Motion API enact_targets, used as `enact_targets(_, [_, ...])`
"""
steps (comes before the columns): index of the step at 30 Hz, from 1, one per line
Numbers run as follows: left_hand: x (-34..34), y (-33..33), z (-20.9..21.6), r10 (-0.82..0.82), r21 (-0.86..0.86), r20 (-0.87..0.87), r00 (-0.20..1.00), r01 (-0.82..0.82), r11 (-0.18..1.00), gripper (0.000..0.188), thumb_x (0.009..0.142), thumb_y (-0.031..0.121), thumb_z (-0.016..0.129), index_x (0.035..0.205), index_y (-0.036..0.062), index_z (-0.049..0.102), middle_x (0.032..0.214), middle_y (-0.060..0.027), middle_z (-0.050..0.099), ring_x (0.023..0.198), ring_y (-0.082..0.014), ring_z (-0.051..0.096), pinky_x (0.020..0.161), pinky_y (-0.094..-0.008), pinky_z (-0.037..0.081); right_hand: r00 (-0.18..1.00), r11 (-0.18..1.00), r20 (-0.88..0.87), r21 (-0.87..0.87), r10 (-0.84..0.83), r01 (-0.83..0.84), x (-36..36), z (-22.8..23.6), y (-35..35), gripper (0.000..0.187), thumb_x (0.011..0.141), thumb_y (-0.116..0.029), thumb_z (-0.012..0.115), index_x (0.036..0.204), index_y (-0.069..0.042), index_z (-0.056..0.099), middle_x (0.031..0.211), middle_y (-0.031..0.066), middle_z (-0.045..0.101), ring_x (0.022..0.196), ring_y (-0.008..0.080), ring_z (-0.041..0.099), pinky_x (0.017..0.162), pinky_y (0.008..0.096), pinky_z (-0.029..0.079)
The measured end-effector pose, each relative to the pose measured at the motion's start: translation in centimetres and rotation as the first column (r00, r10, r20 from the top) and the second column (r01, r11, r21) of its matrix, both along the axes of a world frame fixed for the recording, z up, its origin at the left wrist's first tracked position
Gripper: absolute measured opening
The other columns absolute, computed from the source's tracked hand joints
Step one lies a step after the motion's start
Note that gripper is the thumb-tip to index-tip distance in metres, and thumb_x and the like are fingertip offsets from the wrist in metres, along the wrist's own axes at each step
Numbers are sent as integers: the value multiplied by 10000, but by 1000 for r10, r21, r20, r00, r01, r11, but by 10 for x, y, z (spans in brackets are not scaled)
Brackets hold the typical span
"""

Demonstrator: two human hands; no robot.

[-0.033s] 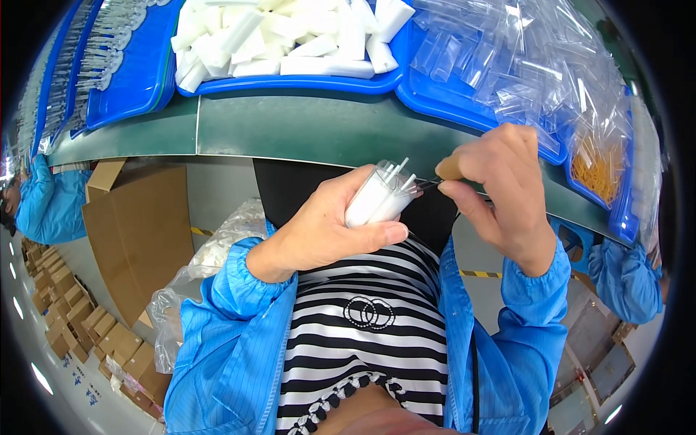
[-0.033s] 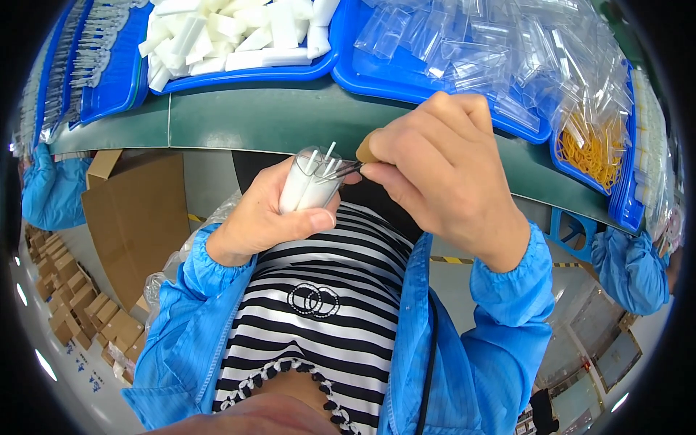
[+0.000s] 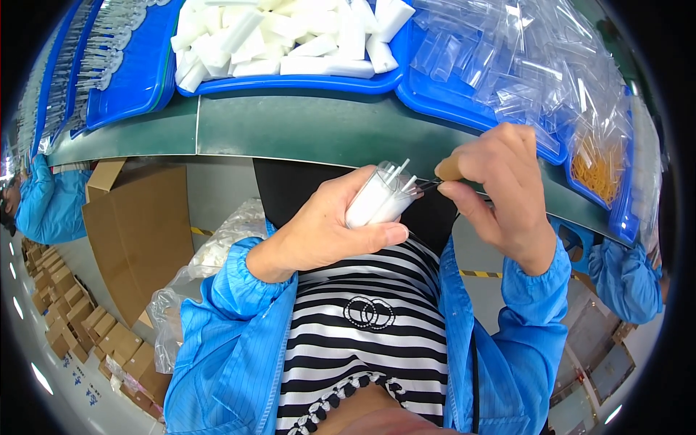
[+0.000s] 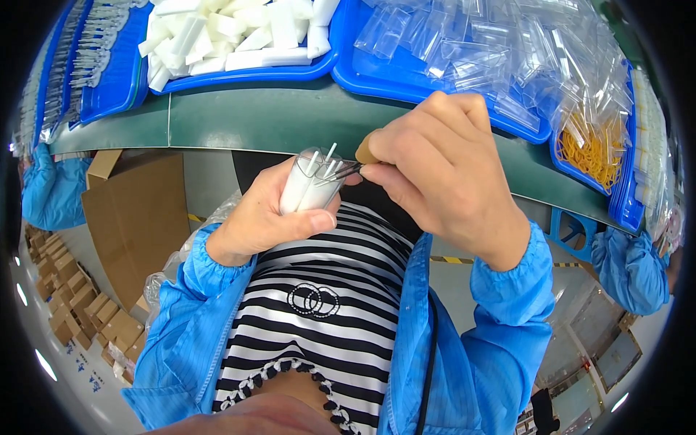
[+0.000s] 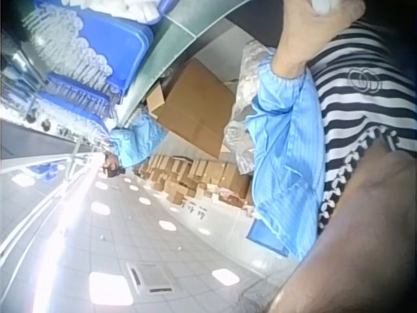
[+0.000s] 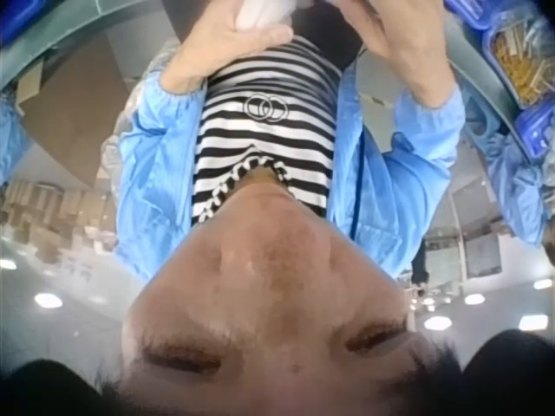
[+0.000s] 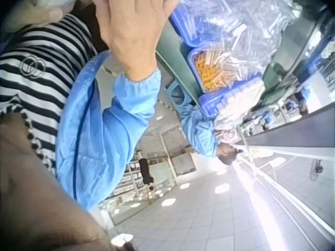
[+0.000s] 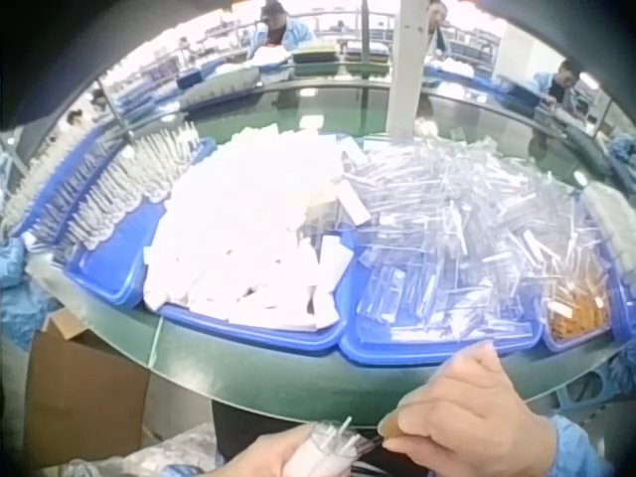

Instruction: The person inserts white components into clear plastic sleeves, arranges them together into bundles, secures each bundle with a rubber band, and adjusts the protruding pins using tweezers.

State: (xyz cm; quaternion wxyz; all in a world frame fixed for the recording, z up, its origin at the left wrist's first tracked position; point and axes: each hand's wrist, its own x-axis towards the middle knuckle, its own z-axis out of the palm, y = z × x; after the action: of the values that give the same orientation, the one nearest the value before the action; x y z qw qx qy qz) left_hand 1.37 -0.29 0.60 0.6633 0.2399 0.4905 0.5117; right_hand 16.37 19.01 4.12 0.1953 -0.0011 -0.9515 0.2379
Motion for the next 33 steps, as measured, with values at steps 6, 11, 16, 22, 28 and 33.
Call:
enact_targets(6, [5, 2, -1, 50, 28, -35, 998, -49, 998, 469, 877, 175, 750, 1269, 3, 557, 911, 11, 587, 760, -40, 504, 671, -199, 436, 1000, 999, -27, 40, 16, -15, -3, -2, -3, 251, 714, -112, 780, 907, -97, 620, 864, 4, 640, 763, 207, 552, 746, 351, 362])
enact_targets(11, [1, 6, -2, 85, -42, 189, 978, -78, 996, 451, 887, 194, 739, 1259, 15, 555, 896, -8, 600, 658, -48, 526, 572, -198, 444, 972, 975, -190, 146, -138, 166, -7, -14, -17, 297, 673, -106, 805, 914, -118, 633, 851, -28, 631, 755, 174, 554, 730, 339, 360])
enact_targets(16, [7, 7, 1, 87, 26, 165, 983, -92, 995, 463, 868, 158, 756, 1256, 24, 541, 884, -28, 623, 667, -63, 569, 544, -203, 465, 910, 912, -209, 135, -357, 388, 7, -23, -16, 287, 699, -87, 803, 944, -116, 656, 875, -9, 649, 770, 190, 568, 717, 351, 368])
enact_targets(22, [12, 8, 1, 260, 59, 136, 956, -270, 961, 505, 733, -13, 792, 1138, 37, 493, 888, -102, 618, 702, -142, 605, 529, -235, 500, 934, 909, -107, 219, -340, 355, 16, -52, -18, 273, 796, -179, 617, 1053, -126, 693, 1080, -3, 624, 974, 162, 582, 848, 335, 405])
enact_targets(28, [14, 19, 5, 249, 53, 9, 968, -249, 967, 480, 678, -14, 823, 1080, -1, 560, 778, -58, 604, 664, -116, 571, 555, -222, 465, 878, 876, -260, 169, -403, 452, 36, -43, -10, 223, 788, -142, 657, 1003, -125, 713, 1090, -7, 650, 950, 159, 599, 841, 327, 424])
enact_targets(33, [18, 37, 2, 207, 161, -116, 971, -187, 969, 317, 725, -33, 799, 956, 6, 585, 849, -102, 659, 744, -131, 611, 692, -270, 520, 665, 680, -414, 137, -621, 720, 100, -23, 49, 166, 788, -27, 706, 941, -85, 682, 974, 42, 693, 886, 214, 612, 758, 374, 424])
